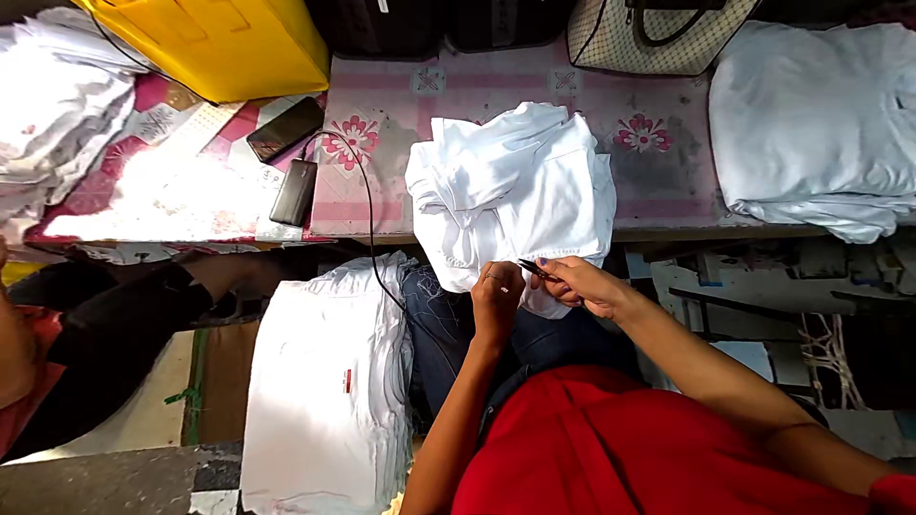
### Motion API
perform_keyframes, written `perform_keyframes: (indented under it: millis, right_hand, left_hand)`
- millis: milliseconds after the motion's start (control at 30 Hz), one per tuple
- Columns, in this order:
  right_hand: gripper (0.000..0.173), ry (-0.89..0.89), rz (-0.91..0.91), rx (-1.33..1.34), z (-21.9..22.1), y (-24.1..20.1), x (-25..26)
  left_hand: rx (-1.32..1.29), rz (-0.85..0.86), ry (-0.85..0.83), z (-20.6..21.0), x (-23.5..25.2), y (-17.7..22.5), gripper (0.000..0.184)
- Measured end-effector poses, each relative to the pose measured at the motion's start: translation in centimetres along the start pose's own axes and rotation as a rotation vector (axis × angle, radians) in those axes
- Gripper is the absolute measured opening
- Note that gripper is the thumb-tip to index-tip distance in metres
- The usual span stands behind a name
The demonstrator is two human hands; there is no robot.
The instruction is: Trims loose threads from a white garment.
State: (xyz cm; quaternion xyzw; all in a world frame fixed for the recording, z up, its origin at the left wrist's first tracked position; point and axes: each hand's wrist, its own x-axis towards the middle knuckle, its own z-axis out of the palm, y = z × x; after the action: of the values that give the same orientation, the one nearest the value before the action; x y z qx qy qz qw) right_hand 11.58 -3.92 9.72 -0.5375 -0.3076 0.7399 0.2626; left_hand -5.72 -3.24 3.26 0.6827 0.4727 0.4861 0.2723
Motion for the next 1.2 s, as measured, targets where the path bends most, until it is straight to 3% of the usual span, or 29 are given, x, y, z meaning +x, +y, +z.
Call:
perform_keyframes:
  millis: [333,533,833,967,1067,1133,1200]
  right_hand:
    - [0.038,-0.062,0.035,-0.019,-0.3,-0.8,-0.1]
    - [0.032,0.047,0.026,0.01,0.3,-0.4,0.3]
    - [0.033,0.025,0.036,0.031,0.8,-0.4,0.4]
    - [0.033,0.049,-0.02,-0.011,0.5,0.0,0.1]
    - [0.033,0.271,-0.309,-0.348,-0.7,0.8,-2.3]
    - [0.032,0.55,-0.551,-0.763,-3.0,2.1,-3.3]
    - [0.046,0.761,-0.615,-0.997,-4.6,3.2,-3.1]
  left_hand:
    - [-0.147,-0.116,-0.054,-0.4,-0.3,-0.1,0.008]
    - [-0.169,-0.126,-0.042,-0.3,-0.3,-0.1,0.008]
    - [-0.207,-0.151,-0.053,-0.3,-0.4,-0.2,0.008]
    - [-0.029,-0.182,-0.102,-1.9,-0.6,-0.4,0.009]
    - [0.382,-0.293,-0.174,-6.2,-0.4,0.6,0.018]
    - [0.547,-0.331,-0.047,-8.6,-0.1,1.1,0.033]
    - [0.635,-0.205,0.104,-8.6,0.1,2.1,0.042]
